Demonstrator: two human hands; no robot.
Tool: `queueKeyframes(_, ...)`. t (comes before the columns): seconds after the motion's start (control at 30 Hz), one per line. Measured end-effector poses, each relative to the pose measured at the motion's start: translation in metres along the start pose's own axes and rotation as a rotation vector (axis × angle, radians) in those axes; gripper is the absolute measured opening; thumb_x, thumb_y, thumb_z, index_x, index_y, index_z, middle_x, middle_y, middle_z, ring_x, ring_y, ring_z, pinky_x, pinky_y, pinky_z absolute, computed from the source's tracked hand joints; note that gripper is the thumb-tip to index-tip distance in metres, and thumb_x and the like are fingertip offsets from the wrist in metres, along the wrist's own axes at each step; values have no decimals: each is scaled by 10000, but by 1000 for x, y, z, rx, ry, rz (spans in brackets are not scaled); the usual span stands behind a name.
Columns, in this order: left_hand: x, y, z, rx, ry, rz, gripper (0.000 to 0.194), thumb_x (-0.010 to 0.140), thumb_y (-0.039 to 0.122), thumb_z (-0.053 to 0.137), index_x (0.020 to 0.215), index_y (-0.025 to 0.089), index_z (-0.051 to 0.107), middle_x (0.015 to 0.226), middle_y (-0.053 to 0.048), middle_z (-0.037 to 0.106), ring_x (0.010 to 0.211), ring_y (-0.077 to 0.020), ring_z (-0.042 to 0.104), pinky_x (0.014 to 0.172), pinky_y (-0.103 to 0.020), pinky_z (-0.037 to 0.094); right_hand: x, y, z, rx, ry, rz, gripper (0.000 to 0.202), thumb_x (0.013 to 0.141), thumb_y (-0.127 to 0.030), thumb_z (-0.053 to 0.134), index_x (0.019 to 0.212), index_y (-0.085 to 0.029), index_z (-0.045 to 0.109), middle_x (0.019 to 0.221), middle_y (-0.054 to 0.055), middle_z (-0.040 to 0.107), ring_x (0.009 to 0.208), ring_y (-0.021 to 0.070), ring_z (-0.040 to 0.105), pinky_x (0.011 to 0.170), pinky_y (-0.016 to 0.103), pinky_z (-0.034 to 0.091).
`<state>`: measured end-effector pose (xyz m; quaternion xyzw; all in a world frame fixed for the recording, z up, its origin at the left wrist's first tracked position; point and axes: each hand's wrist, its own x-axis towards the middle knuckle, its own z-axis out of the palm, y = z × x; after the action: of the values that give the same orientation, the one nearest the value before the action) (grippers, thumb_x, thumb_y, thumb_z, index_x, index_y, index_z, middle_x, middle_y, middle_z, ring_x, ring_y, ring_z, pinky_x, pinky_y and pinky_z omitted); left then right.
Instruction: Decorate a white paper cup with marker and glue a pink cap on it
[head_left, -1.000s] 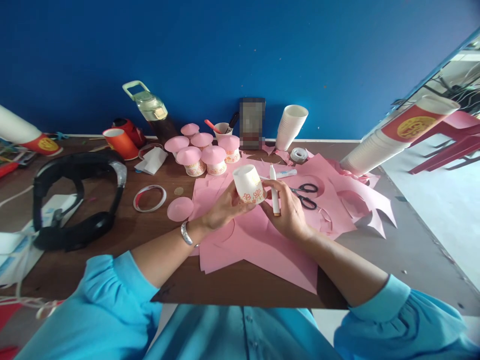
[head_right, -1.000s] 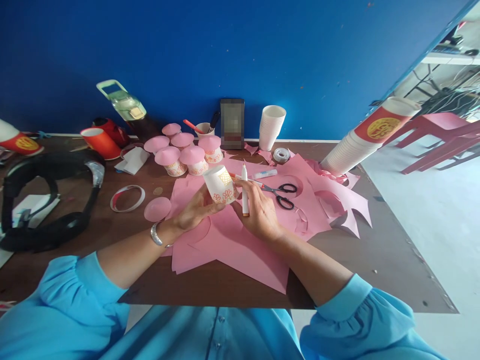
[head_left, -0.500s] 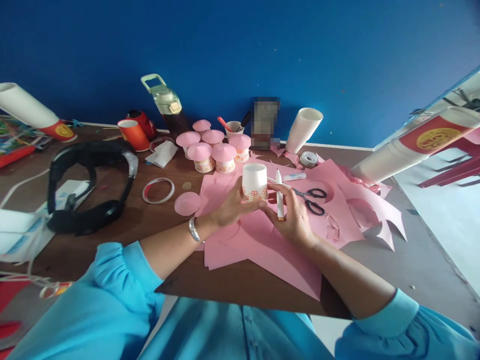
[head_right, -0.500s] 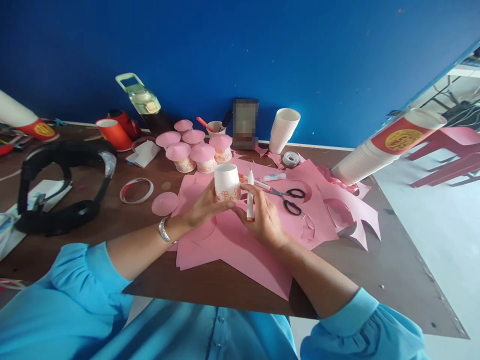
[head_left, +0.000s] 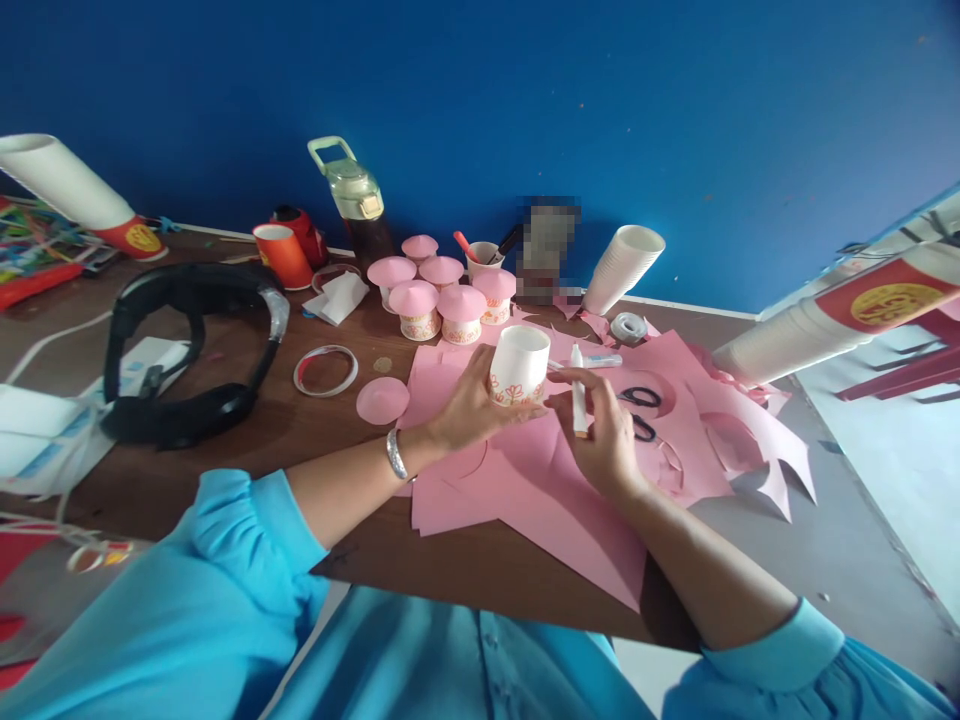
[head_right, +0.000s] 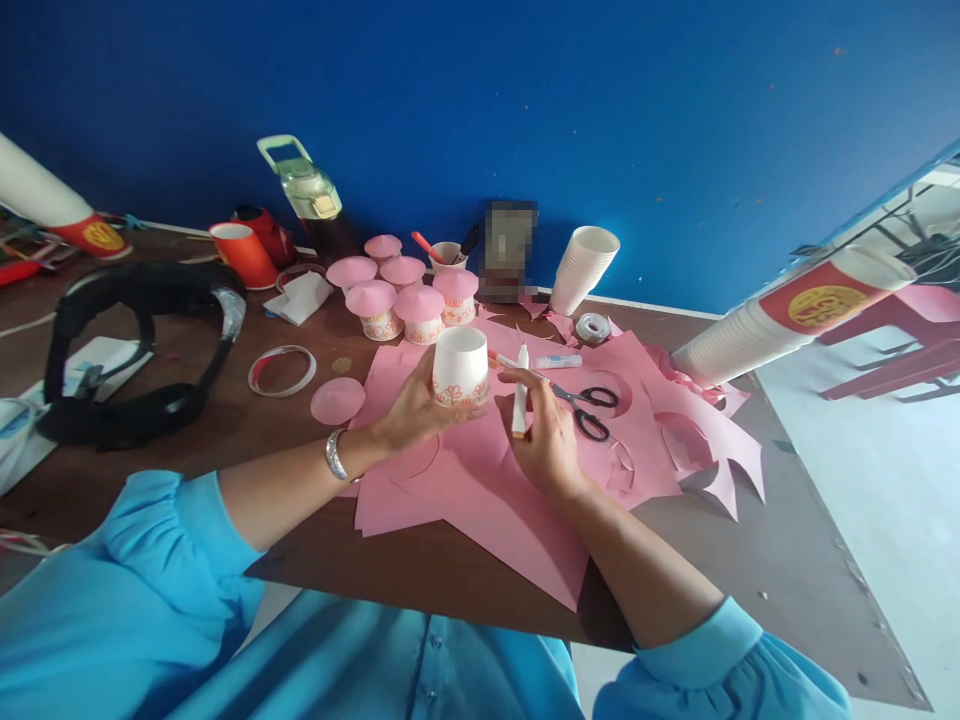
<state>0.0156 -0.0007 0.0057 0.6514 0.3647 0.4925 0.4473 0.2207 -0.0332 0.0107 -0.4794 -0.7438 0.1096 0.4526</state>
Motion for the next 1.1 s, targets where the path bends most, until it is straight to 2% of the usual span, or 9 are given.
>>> queueKeyframes(0.07, 1, 1, -1, 143, 75, 16, 673, 750, 466, 952, 1255, 247, 564, 1260, -109, 645, 1207, -320, 625, 1018, -536, 563, 3, -1, -6, -9, 97, -50, 174, 1059, -278, 584, 1200, -253, 682, 986, 43, 774, 734, 185, 731, 749, 355, 626)
queueKeyframes(0.17, 2, 0, -2, 347, 148, 56, 751, 699, 453, 976, 1257, 237, 523, 1297, -129, 608, 1241, -365, 589, 1003, -563, 556, 6, -3, -16, -24, 199, -158, 233, 1057, -265, 590, 1250, -260, 721, 1042, 71, 735, 826, 216, 714, 740, 388, 626)
queueKeyframes(0.3, 0, -6, -1, 447, 131, 117, 624, 787, 346, 893, 1251, 234, 491, 1228, -109, 636, 1104, -314, 643, 902, -509, 587, 4, -10, -23, -51, 198, -327, 305, 1035, -229, 611, 1325, -259, 703, 1040, 84, 720, 846, 228, 697, 702, 380, 620)
queueKeyframes(0.4, -1, -10, -2, 496, 132, 188, 607, 808, 261, 844, 1288, 225, 475, 1231, -110, 642, 1105, -305, 657, 919, -507, 589, 1, -13, -23, -75, 188, -419, 328, 1037, -233, 608, 1362, -247, 651, 1038, 91, 730, 879, 238, 718, 693, 375, 631)
queueKeyframes(0.57, 2, -6, -4, 403, 97, 116, 521, 796, 373, 880, 1161, 212, 544, 1103, -84, 687, 964, -266, 684, 790, -423, 587, -2, -18, -22, -117, 201, -450, 276, 1061, -303, 589, 1330, -246, 613, 972, 80, 731, 830, 239, 746, 653, 370, 629)
queueKeyframes(0.67, 2, -1, -4, 305, 64, 61, 455, 819, 440, 861, 1094, 210, 581, 1016, -64, 695, 888, -236, 675, 730, -387, 566, -2, -21, -21, -107, 171, -501, 286, 1036, -270, 628, 1319, -234, 607, 931, 68, 742, 814, 240, 758, 644, 360, 626)
queueKeyframes(0.8, 1, 4, -4, 284, 70, 41, 456, 805, 444, 841, 1095, 215, 573, 1006, -54, 687, 873, -225, 658, 720, -381, 558, -1, -26, -19, -127, 136, -563, 357, 983, -163, 665, 1327, -232, 601, 888, 50, 749, 799, 236, 763, 649, 344, 623)
queueKeyframes(0.97, 0, 5, -2, 325, 58, -22, 498, 782, 423, 844, 1133, 219, 556, 1038, -51, 683, 872, -224, 666, 690, -363, 557, -3, -27, -19, -158, 108, -543, 403, 975, -159, 671, 1360, -242, 587, 946, 59, 765, 824, 235, 770, 666, 339, 627)
queueKeyframes(1.1, 0, 6, -1, 356, 43, 16, 484, 779, 424, 836, 1110, 215, 551, 1033, -65, 689, 883, -245, 672, 737, -406, 573, -4, -28, -20, -177, 112, -557, 410, 962, -122, 670, 1351, -218, 585, 951, 69, 759, 815, 226, 764, 653, 327, 620)
